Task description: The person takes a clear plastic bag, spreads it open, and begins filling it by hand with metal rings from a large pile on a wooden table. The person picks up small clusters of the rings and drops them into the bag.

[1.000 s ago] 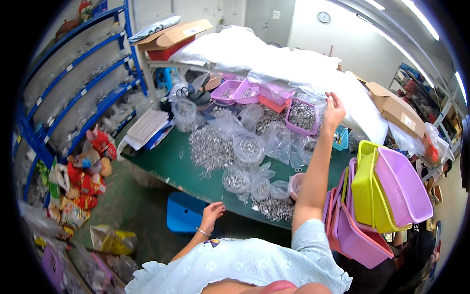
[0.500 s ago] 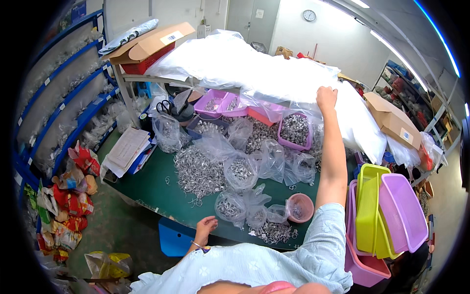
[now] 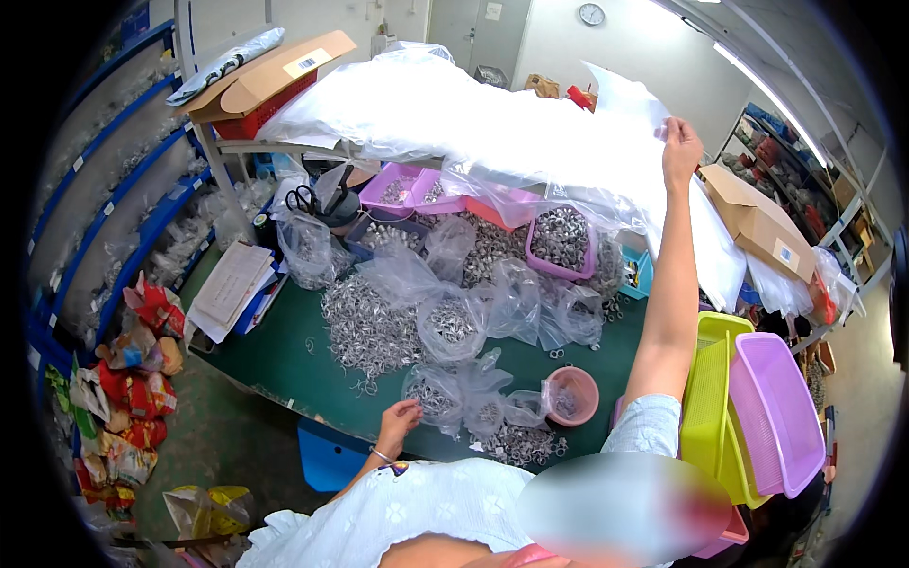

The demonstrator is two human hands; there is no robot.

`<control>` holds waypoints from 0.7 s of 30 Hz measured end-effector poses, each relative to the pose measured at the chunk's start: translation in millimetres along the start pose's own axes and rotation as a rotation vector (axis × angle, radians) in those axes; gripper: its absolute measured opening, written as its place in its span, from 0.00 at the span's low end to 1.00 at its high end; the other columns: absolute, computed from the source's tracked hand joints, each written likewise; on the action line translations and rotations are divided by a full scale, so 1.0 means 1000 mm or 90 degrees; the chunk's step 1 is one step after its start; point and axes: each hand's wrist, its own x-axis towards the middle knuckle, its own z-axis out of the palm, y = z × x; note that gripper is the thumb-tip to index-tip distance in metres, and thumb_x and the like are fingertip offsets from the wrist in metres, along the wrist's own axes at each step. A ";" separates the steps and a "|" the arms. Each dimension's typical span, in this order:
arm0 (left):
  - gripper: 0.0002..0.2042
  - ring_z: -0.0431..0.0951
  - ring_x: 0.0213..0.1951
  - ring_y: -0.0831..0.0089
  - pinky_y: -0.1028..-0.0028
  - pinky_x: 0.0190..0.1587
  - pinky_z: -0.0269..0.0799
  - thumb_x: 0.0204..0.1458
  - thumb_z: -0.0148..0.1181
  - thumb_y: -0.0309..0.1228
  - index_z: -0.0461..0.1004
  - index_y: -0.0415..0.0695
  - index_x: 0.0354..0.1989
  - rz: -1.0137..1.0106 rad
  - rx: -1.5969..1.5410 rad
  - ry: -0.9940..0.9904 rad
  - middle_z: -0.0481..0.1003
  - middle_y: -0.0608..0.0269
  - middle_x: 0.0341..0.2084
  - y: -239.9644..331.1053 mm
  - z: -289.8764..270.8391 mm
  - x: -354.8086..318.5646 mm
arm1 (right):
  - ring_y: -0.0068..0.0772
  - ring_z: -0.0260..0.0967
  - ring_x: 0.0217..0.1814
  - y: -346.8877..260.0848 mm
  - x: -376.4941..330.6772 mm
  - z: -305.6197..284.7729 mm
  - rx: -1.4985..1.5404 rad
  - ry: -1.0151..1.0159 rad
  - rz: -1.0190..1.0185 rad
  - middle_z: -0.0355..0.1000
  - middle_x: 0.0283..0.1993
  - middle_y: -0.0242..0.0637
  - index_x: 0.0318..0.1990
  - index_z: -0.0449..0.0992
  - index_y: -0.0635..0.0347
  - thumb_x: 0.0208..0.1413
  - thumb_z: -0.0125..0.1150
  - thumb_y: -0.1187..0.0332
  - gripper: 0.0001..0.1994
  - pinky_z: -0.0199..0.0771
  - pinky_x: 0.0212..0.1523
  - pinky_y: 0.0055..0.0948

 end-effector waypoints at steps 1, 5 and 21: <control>0.13 0.74 0.37 0.75 0.79 0.36 0.69 0.51 0.53 0.26 0.68 0.38 0.45 -0.002 0.007 0.001 0.74 0.60 0.36 -0.001 -0.002 0.000 | 0.22 0.70 0.28 0.001 0.004 -0.002 0.063 -0.012 0.002 0.73 0.28 0.36 0.33 0.74 0.68 0.55 0.51 0.71 0.09 0.67 0.33 0.19; 0.12 0.75 0.35 0.77 0.82 0.34 0.69 0.50 0.54 0.25 0.69 0.38 0.44 -0.012 -0.030 0.002 0.75 0.61 0.35 -0.006 0.000 0.000 | 0.22 0.69 0.33 0.006 0.024 -0.010 0.176 0.015 0.013 0.72 0.32 0.34 0.36 0.73 0.68 0.56 0.50 0.72 0.08 0.67 0.36 0.19; 0.29 0.64 0.54 0.56 0.63 0.55 0.62 0.56 0.44 0.45 0.53 0.34 0.58 0.186 -0.412 -0.531 0.61 0.44 0.53 0.207 0.121 0.001 | 0.38 0.72 0.33 -0.159 -0.180 0.059 0.028 -0.393 -0.679 0.70 0.28 0.39 0.33 0.74 0.65 0.35 0.56 0.74 0.12 0.75 0.33 0.31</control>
